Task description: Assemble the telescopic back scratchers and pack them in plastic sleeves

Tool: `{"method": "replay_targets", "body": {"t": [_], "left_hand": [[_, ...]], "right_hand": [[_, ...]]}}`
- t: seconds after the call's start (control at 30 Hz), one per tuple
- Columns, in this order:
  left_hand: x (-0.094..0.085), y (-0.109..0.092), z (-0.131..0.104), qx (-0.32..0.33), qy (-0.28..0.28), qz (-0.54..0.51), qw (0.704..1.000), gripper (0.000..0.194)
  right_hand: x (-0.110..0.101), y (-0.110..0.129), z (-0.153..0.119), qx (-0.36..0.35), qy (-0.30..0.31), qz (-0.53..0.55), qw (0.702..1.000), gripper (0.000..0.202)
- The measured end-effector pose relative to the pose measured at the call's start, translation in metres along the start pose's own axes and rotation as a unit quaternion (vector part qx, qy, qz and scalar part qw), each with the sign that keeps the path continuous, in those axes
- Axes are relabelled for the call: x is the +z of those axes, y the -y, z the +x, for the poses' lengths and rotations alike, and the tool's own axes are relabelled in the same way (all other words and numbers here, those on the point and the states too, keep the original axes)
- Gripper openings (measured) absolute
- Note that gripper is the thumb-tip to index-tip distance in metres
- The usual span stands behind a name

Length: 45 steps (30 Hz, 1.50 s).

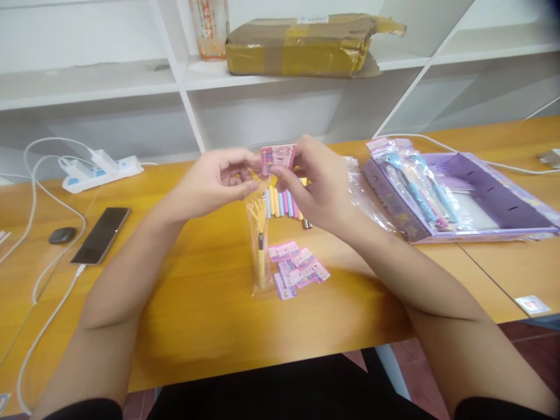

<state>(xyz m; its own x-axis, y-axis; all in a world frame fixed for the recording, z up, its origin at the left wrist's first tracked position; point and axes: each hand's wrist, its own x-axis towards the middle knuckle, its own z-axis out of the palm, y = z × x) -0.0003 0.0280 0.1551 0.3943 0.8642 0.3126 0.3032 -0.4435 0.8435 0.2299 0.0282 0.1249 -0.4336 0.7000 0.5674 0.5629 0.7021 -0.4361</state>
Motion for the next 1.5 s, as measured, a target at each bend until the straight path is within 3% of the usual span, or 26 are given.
{"method": "replay_targets", "body": {"t": [0.2,0.47,0.63,0.9,1.5], "left_hand": [[0.004,-0.003,0.000,-0.004,0.028,0.008,1.000,0.019],[0.004,0.000,-0.002,0.019,0.070,0.018,0.997,0.025],[0.003,-0.004,-0.003,0.011,0.068,0.023,0.997,0.022],[0.006,-0.003,-0.002,-0.005,0.055,0.014,0.998,0.020],[0.013,0.001,-0.002,0.025,0.046,0.047,0.998,0.014]], "right_hand": [[-0.005,-0.009,0.002,-0.025,-0.055,-0.048,0.997,0.036],[-0.034,-0.012,0.006,-0.059,0.027,-0.090,0.994,0.038],[-0.044,-0.011,0.005,-0.061,0.040,-0.086,0.994,0.037],[-0.043,-0.012,0.006,-0.074,0.071,-0.088,0.991,0.040],[-0.040,-0.003,-0.003,-0.086,0.123,-0.153,0.977,0.025]]}}
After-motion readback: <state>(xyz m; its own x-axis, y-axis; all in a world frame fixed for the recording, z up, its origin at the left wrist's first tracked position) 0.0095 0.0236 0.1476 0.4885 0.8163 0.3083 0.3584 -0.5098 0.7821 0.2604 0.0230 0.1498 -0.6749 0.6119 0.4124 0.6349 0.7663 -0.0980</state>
